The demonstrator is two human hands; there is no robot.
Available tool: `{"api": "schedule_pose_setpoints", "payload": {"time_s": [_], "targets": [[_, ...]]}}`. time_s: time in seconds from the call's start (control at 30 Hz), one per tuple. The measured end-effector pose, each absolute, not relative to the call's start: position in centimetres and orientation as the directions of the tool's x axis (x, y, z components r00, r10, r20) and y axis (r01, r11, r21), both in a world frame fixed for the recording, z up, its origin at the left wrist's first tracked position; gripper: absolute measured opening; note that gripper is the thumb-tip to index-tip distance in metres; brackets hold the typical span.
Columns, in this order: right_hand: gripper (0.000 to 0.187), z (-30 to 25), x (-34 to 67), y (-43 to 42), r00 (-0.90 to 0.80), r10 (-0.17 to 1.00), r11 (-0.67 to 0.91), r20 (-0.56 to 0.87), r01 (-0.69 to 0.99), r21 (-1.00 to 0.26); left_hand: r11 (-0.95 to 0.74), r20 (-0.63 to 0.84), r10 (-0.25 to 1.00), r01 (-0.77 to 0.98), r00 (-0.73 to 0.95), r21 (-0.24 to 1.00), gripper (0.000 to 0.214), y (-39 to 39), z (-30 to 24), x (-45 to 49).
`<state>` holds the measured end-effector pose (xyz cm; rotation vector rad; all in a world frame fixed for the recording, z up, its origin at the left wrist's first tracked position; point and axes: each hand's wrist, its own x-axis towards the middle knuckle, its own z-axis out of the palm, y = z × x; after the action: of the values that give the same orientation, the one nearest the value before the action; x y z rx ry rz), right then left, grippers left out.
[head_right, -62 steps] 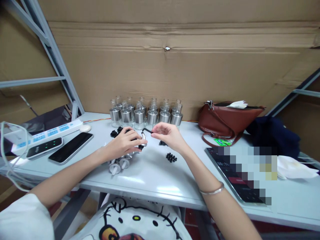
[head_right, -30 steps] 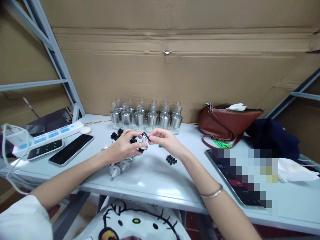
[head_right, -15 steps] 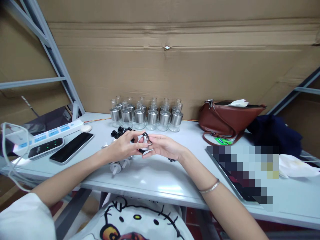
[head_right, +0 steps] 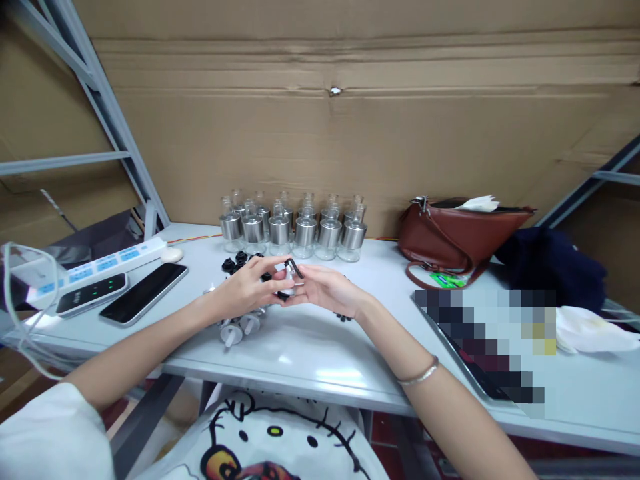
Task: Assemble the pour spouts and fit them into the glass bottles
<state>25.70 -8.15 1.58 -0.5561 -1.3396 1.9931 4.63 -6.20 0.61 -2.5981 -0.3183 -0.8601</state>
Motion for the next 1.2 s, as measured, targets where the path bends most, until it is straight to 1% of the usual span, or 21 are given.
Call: {"api": "schedule_pose_setpoints", "payload": {"time_s": [0.1,0.27,0.37,0.47,0.63,0.7,0.77,0.8,0.83,0.9,0.97,1.0,1.1,1.2], "targets": [[0.029,1.6,25.7,-8.2,-0.689,0.724,-0.267,0.001,-0.281,-0.922,-0.898,0.602,0.114,0.342,0.79,-0.278,0.027,-6.3,0.6,4.6],[0.028,1.5,25.7,-8.1,-0.669,0.744,-0.264,-0.017,-0.27,-0.926,-0.888,0.646,0.046,0.327,0.762,-0.322,0.022,-6.5,1.0,4.6],[0.027,1.5,25.5,-8.2,-0.663,0.749,-0.255,-0.003,-0.284,-0.924,-0.881,0.658,0.052,0.345,0.751,-0.324,0.022,-6.7,1.2,4.7],[0.027,1.5,25.1,-8.4,-0.686,0.728,-0.277,-0.007,-0.285,-0.918,-0.89,0.66,0.076,0.349,0.747,-0.293,0.022,-6.9,1.3,4.8],[0.032,1.8,24.7,-9.0,-0.709,0.703,-0.288,-0.049,-0.221,-0.932,-0.908,0.684,0.082,0.337,0.725,-0.248,0.019,-7.0,1.5,4.8],[0.034,1.9,24.7,-9.1,-0.714,0.697,-0.274,-0.064,-0.183,-0.944,-0.927,0.692,0.095,0.316,0.716,-0.2,0.019,-7.1,1.5,4.8],[0.036,2.0,24.8,-9.0,-0.721,0.689,-0.244,-0.076,-0.132,-0.961,-0.952,0.708,0.132,0.288,0.694,-0.105,0.021,-7.2,1.4,4.8],[0.036,2.1,24.8,-9.0,-0.723,0.687,-0.225,-0.081,-0.105,-0.969,-0.961,0.716,0.169,0.276,0.677,-0.034,0.021,-7.2,1.4,4.8],[0.037,2.2,24.9,-9.0,-0.723,0.685,-0.205,-0.089,-0.074,-0.976,-0.963,0.723,0.221,0.265,0.655,0.055,0.021,-7.3,1.4,4.9],[0.037,2.2,25.0,-9.0,-0.727,0.677,-0.168,-0.112,-0.006,-0.986,-0.931,0.705,0.365,0.246,0.608,0.27,0.025,-7.4,1.4,5.0],[0.037,2.2,25.0,-8.9,-0.736,0.665,-0.13,-0.125,0.05,-0.99,-0.856,0.633,0.5,0.225,0.591,0.466,0.025,-7.4,1.6,5.1],[0.038,2.1,25.1,-8.9,-0.742,0.66,-0.108,-0.123,0.068,-0.992,-0.814,0.586,0.547,0.217,0.598,0.539,0.023,-7.3,1.6,5.2],[0.04,1.9,25.1,-8.8,-0.75,0.653,-0.07,-0.108,0.083,-0.994,-0.703,0.45,0.621,0.202,0.642,0.682,0.02,-7.0,1.9,5.2],[0.05,1.8,25.2,-8.8,-0.75,0.649,-0.105,-0.126,0.077,-0.992,-0.621,0.38,0.662,0.19,0.646,0.76,0.017,-6.8,2.0,5.1]]}}
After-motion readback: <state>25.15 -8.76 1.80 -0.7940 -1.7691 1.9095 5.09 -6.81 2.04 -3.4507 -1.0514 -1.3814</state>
